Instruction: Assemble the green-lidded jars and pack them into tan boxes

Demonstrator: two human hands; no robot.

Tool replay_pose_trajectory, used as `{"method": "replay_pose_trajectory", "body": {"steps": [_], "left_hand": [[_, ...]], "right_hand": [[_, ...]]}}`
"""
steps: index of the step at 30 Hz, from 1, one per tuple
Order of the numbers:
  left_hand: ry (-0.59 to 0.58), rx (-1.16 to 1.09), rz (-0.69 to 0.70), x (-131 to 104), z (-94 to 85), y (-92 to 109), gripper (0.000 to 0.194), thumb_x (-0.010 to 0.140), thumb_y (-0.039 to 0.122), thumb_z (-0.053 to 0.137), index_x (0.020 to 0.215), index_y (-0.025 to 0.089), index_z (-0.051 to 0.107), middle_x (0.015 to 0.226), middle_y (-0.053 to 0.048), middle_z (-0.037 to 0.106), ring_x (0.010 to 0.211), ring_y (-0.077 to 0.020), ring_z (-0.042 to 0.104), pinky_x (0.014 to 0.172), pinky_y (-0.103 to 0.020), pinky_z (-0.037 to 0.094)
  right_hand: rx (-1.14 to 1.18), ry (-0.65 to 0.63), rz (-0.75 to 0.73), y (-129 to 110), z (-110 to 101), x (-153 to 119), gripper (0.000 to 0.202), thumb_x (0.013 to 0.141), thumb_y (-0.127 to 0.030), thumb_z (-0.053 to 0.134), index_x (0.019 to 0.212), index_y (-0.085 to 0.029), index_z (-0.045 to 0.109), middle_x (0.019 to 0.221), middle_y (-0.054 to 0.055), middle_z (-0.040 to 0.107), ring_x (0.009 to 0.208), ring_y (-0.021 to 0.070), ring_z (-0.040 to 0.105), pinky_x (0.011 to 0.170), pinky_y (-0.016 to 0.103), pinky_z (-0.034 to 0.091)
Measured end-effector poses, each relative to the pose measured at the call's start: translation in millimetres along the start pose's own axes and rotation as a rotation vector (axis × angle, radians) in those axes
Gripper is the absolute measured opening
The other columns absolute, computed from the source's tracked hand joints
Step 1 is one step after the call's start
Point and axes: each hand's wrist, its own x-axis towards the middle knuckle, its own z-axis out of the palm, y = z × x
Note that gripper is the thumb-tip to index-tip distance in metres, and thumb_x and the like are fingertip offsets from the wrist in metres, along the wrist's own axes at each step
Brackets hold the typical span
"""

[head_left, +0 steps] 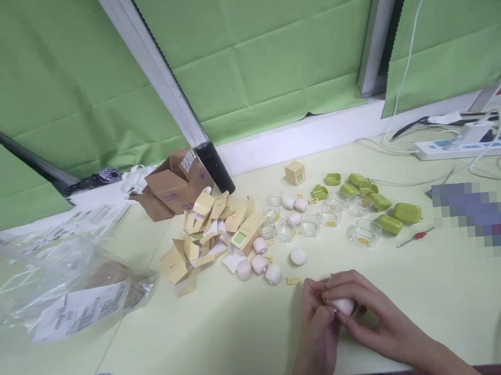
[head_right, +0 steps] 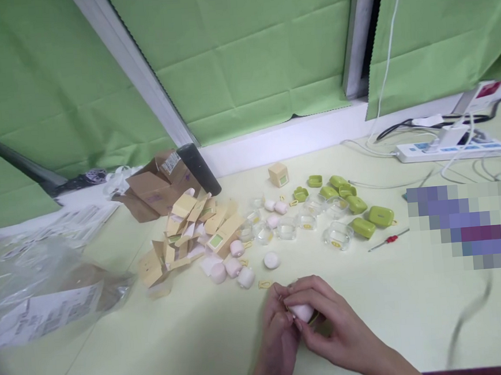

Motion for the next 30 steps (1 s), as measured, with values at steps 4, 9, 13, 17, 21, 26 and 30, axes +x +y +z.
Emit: {"method": "replay_pose_trajectory", "body": {"steps": [4, 9, 13, 17, 21, 26, 30], "left_hand": [[0.028, 0.050, 0.012, 1.3, 2.7, 3.0, 0.023, 0.060, 0.010, 0.056, 0.078, 0.020, 0.047, 0.079, 0.002, 0.054, 0.077, -0.0133, 0.051, 0.067, -0.023, 0.036], [0.094, 0.058, -0.013, 0.2, 2.7, 5.4, 0.027, 0.060, 0.016, 0.059, 0.084, 0.022, 0.046, 0.075, 0.002, 0.055, 0.071, -0.0127, 0.049, 0.062, -0.023, 0.034], [0.084, 0.004, -0.099, -0.2, 1.1, 5.7, 0.031, 0.064, 0.024, 0.059, 0.094, 0.022, 0.051, 0.083, 0.000, 0.057, 0.079, -0.0155, 0.052, 0.065, -0.024, 0.038], [0.041, -0.054, -0.118, 2.1, 2.2, 4.1, 0.036, 0.066, 0.034, 0.061, 0.098, 0.018, 0.055, 0.094, -0.004, 0.058, 0.091, -0.0195, 0.053, 0.070, -0.026, 0.041], [0.057, -0.051, -0.135, 5.5, 4.9, -1.1, 0.037, 0.071, 0.045, 0.061, 0.097, 0.019, 0.056, 0.095, -0.005, 0.059, 0.087, -0.0224, 0.055, 0.069, -0.031, 0.045], [0.037, 0.000, -0.111, 7.3, 11.4, -3.6, 0.031, 0.077, 0.044, 0.059, 0.092, 0.017, 0.059, 0.082, -0.003, 0.061, 0.089, -0.0222, 0.056, 0.076, -0.034, 0.044], [0.070, -0.032, -0.042, 7.6, 16.4, -5.9, 0.034, 0.079, 0.044, 0.058, 0.100, 0.017, 0.060, 0.100, -0.007, 0.063, 0.101, -0.0225, 0.054, 0.084, -0.033, 0.042]], "right_hand": [[0.008, 0.004, -0.013, 0.0, 3.9, 0.8, 0.032, 0.081, -0.004, 0.049, 0.107, -0.024, 0.052, 0.105, 0.007, 0.054, 0.107, 0.0193, 0.051, 0.088, 0.032, 0.048], [-0.055, -0.066, 0.006, -1.0, -6.4, 4.1, 0.031, 0.083, -0.011, 0.053, 0.110, -0.025, 0.052, 0.103, 0.007, 0.057, 0.101, 0.0188, 0.055, 0.083, 0.030, 0.050], [-0.144, -0.240, 0.059, -1.7, -22.5, 8.6, 0.040, 0.085, -0.027, 0.059, 0.123, -0.026, 0.048, 0.112, 0.008, 0.057, 0.101, 0.0198, 0.056, 0.082, 0.030, 0.050], [-0.158, -0.296, 0.030, -1.0, -30.1, 11.1, 0.036, 0.086, -0.031, 0.058, 0.120, -0.026, 0.052, 0.116, 0.009, 0.059, 0.111, 0.0225, 0.052, 0.090, 0.035, 0.046], [0.018, -0.178, 0.141, 4.4, -25.3, 7.3, 0.031, 0.083, -0.034, 0.061, 0.114, -0.027, 0.057, 0.113, 0.007, 0.064, 0.106, 0.0235, 0.058, 0.091, 0.037, 0.047], [0.242, 0.184, 0.385, 9.7, -3.8, -2.1, 0.026, 0.081, -0.037, 0.061, 0.104, -0.024, 0.064, 0.103, 0.006, 0.068, 0.095, 0.0240, 0.064, 0.070, 0.030, 0.058], [0.290, 0.391, 0.405, 10.9, 11.5, -5.7, 0.023, 0.083, -0.036, 0.059, 0.103, -0.024, 0.063, 0.101, 0.006, 0.069, 0.088, 0.0212, 0.066, 0.065, 0.026, 0.058]]}}
